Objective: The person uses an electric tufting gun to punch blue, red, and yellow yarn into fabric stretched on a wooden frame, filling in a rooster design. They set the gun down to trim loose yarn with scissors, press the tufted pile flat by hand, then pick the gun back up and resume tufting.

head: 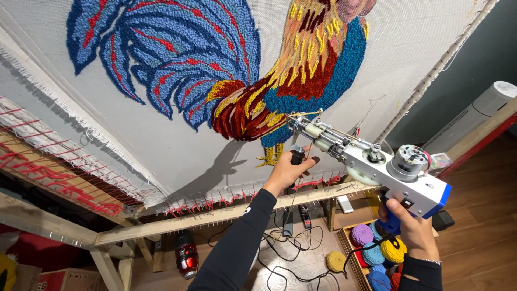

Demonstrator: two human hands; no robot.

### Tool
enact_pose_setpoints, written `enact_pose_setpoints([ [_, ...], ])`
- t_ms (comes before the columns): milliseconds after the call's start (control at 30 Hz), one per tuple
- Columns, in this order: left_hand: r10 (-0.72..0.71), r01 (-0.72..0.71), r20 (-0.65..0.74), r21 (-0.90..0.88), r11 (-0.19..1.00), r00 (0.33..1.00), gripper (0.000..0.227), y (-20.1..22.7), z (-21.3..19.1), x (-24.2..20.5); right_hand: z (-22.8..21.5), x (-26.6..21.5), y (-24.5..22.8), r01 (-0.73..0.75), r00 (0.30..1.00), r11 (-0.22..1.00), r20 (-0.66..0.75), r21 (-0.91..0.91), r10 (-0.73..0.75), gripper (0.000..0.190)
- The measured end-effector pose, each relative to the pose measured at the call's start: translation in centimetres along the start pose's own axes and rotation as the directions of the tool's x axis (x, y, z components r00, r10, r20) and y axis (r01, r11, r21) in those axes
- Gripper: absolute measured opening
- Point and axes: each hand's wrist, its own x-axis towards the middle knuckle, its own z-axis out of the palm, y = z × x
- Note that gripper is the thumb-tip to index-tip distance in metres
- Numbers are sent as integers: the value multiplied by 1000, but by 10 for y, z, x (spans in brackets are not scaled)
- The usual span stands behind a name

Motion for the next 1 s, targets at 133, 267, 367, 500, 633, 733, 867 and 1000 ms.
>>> enact_pose_setpoints([
  [133,39,-38,-13,63,997,999,51,6,0,2,-2,0,23,-19,1000,998,-9,62,19,40],
  [267,47,-31,-85,176,984,995,39,-1,-6,7,2,-1,46,-60,997,996,-53,63,63,38],
  [367,7,13,-108,191,981,994,37,9,-6,0,-20,-6,88,-94,995,991,-25,99,97,35],
  [500,47,-13,-135,244,970,990,36,-4,-17,4,1,-3,79,-89,995,989,43,122,84,40],
  [633,80,-23,-171,313,949,982,39,-18,-24,8,8,-1,83,-122,991,983,71,134,113,50],
  [733,79,-7,-203,334,943,976,40,-30,-33,9,10,1,101,-136,988,974,101,181,119,53],
  [867,96,-9,-226,356,934,969,40,-35,-41,6,15,-6,121,-146,989,966,47,215,139,56],
  [1000,74,18,-234,366,930,969,39,-37,-50,7,45,-15,108,-160,983,967,-57,199,174,57],
])
